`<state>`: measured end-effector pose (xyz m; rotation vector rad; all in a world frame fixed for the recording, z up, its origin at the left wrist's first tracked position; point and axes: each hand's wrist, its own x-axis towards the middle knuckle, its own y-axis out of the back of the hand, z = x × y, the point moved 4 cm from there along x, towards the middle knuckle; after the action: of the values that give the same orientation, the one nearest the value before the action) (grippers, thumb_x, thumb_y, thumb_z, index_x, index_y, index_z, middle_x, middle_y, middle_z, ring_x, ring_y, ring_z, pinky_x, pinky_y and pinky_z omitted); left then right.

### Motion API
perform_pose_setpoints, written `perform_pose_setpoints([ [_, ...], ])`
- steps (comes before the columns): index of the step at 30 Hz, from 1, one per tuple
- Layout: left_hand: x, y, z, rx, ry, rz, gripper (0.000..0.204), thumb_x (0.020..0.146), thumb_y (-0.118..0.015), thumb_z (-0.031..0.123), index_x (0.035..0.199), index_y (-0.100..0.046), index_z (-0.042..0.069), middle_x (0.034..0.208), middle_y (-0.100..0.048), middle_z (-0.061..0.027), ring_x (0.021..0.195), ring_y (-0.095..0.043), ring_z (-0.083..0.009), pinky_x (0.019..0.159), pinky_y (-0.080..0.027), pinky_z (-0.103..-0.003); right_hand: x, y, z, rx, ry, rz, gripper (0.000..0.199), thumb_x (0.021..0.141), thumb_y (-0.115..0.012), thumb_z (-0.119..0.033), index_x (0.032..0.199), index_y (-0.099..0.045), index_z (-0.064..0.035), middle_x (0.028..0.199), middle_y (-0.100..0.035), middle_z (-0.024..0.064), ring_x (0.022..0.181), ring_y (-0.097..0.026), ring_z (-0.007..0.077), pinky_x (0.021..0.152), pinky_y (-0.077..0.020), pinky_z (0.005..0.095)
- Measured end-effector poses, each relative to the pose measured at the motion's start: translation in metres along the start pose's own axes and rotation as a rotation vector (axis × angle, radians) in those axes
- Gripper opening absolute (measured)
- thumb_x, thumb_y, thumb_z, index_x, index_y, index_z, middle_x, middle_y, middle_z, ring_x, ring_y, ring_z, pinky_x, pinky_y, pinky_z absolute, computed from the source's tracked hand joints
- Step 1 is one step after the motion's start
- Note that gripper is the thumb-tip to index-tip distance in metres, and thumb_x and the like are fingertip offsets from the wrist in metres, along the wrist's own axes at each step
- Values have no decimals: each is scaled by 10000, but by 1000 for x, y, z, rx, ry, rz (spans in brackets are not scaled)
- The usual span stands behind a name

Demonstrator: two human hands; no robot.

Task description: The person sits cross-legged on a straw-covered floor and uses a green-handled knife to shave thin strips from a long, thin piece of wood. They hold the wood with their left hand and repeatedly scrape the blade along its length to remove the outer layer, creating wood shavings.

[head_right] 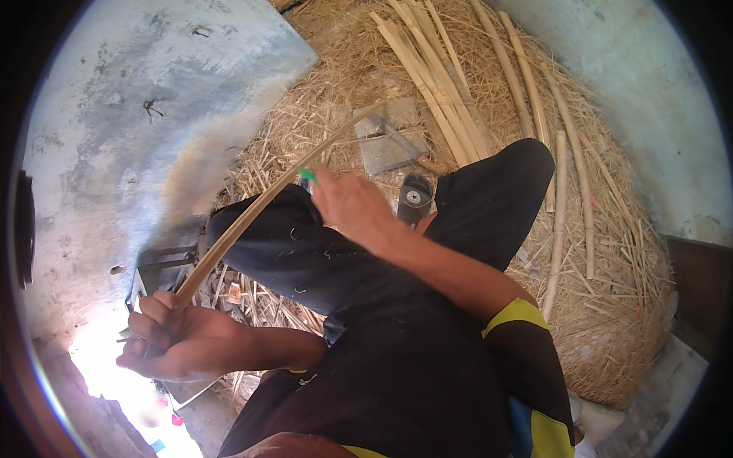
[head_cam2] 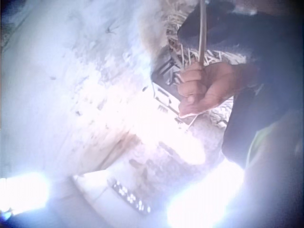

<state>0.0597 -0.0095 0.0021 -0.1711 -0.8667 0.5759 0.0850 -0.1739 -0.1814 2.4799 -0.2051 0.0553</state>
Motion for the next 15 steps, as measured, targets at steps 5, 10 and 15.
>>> perform_pose_setpoints([
  [5, 8, 10, -6, 4, 31, -23, 361, 986, -381, 306, 673, -285, 153, 601, -180, 25, 556, -231, -115, 541, -286, -263, 37, -40, 81, -199, -129, 8, 257, 916, -465, -208, 999, -525, 27, 620, -587, 251, 625, -605, 446, 557, -492, 503],
  [10, 6, 12, -13, -10, 42, 41, 356, 1000, -350, 299, 685, -284, 148, 606, -177, 23, 567, -231, -119, 550, -280, -272, 58, -29, 63, -208, -136, -32, 271, 904, -473, -193, 1036, -519, 39, 689, -607, 270, 677, -626, 437, 609, -516, 486],
  [15, 0, 10, -8, -157, 122, -122, 362, 1012, -329, 343, 714, -341, 137, 612, -198, 24, 571, -234, -119, 561, -287, -271, 66, -47, 255, -611, -387, -15, 250, 888, -479, -153, 1015, -603, 23, 791, -677, 165, 746, -677, 324, 613, -549, 415],
])
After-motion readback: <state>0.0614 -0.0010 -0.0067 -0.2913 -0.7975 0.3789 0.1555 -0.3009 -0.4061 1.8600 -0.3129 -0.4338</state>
